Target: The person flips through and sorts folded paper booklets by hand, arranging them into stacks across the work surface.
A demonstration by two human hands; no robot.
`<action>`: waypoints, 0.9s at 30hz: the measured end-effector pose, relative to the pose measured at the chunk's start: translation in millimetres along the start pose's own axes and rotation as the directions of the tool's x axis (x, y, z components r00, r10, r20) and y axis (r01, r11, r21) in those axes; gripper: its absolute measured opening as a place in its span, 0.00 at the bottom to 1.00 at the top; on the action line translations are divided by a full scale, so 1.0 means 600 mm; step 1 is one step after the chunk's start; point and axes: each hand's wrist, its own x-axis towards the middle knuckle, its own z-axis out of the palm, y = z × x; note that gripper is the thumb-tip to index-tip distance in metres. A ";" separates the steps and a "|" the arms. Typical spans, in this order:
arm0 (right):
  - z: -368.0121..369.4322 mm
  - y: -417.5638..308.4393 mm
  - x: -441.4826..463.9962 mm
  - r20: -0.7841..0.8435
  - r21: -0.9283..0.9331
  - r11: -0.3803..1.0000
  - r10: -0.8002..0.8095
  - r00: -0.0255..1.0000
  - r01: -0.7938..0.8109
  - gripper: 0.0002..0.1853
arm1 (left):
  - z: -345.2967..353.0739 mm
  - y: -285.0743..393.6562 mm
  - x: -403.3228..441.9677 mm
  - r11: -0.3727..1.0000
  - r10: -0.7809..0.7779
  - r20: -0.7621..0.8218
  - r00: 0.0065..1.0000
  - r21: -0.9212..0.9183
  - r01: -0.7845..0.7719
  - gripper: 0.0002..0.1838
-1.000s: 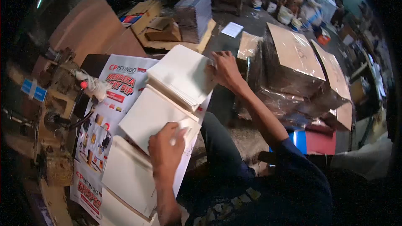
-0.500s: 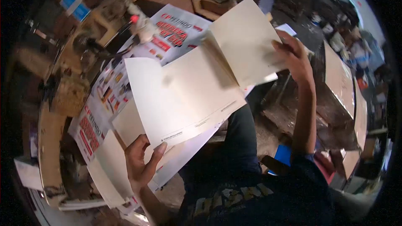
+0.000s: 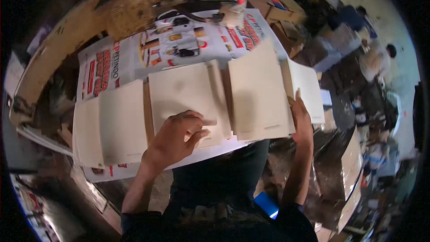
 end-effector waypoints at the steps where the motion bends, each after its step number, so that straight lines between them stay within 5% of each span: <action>1: 0.013 -0.013 0.004 0.014 0.092 0.990 0.107 0.994 -0.108 0.37 | -0.010 0.006 -0.011 1.000 -0.012 -0.030 0.999 -0.005 0.012 0.10; 3: 0.036 0.002 0.014 -0.074 0.280 0.950 -0.125 0.989 0.141 0.37 | -0.034 0.028 -0.036 0.933 -0.242 -0.081 0.967 -0.292 0.209 0.09; 5: 0.040 -0.016 0.013 -0.088 0.198 0.980 0.000 0.996 0.017 0.33 | -0.058 0.024 -0.070 0.851 -0.346 -0.193 0.918 -0.476 0.221 0.03; 8: 0.047 -0.013 0.008 -0.064 -0.059 0.998 0.032 0.997 -0.036 0.27 | -0.098 0.002 -0.138 0.881 -0.380 -0.361 0.852 -0.423 0.213 0.02; 11: 0.086 -0.012 0.003 0.068 -0.066 0.991 -0.109 0.992 0.113 0.26 | -0.129 0.000 -0.176 0.856 -0.483 -0.382 0.788 -0.394 0.334 0.02; 13: 0.142 -0.028 -0.021 0.039 -0.071 0.997 -0.040 0.998 0.043 0.25 | -0.140 -0.017 -0.201 0.850 -0.406 -0.336 0.850 -0.480 0.216 0.07; 14: 0.174 -0.026 -0.032 0.072 -0.083 0.993 -0.082 0.994 0.088 0.24 | -0.140 -0.060 -0.216 0.943 -0.181 -0.335 0.925 -0.327 0.066 0.20; 15: 0.195 -0.023 -0.036 0.103 -0.091 0.987 -0.127 0.987 0.136 0.23 | -0.145 -0.048 -0.210 0.945 -0.185 -0.337 0.923 -0.320 0.073 0.20; 16: 0.217 -0.023 -0.031 0.295 -0.117 0.964 -0.198 0.935 0.240 0.23 | -0.147 -0.026 -0.198 0.983 -0.131 -0.309 0.942 0.083 0.163 0.26; 17: 0.240 -0.029 -0.042 0.367 -0.113 0.965 -0.182 0.912 0.238 0.23 | -0.149 -0.014 -0.194 0.856 -0.098 -0.257 0.962 0.471 0.213 0.32; 18: 0.254 -0.010 -0.039 0.367 -0.122 0.969 -0.158 0.917 0.216 0.22 | -0.143 -0.025 -0.198 0.799 -0.195 -0.223 0.955 0.529 0.287 0.36; 20: 0.282 0.004 -0.039 0.382 -0.131 0.970 -0.140 0.914 0.203 0.22 | -0.142 -0.046 -0.201 0.813 -0.250 -0.176 0.952 0.497 0.305 0.36; 22: 0.313 -0.015 -0.053 0.221 -0.143 0.990 0.040 0.974 -0.008 0.21 | -0.151 -0.057 -0.206 0.847 -0.306 -0.127 0.943 0.417 0.331 0.29; 23: 0.305 0.004 -0.028 0.289 0.097 0.971 0.182 0.940 -0.218 0.24 | -0.156 -0.062 -0.212 0.844 -0.305 -0.140 0.942 0.418 0.336 0.29; 25: 0.328 -0.016 -0.034 0.304 0.341 0.873 0.247 0.920 -0.347 0.24 | -0.167 -0.070 -0.222 0.874 -0.353 -0.121 0.928 0.312 0.374 0.21; 26: 0.331 -0.022 -0.040 0.308 0.340 0.876 0.240 0.920 -0.342 0.24 | -0.163 -0.067 -0.234 0.875 -0.332 -0.241 0.912 0.281 0.393 0.12; 27: 0.330 -0.022 -0.052 0.299 0.122 0.973 0.150 0.942 -0.194 0.23 | -0.169 -0.064 -0.241 0.875 -0.330 -0.246 0.911 0.282 0.393 0.12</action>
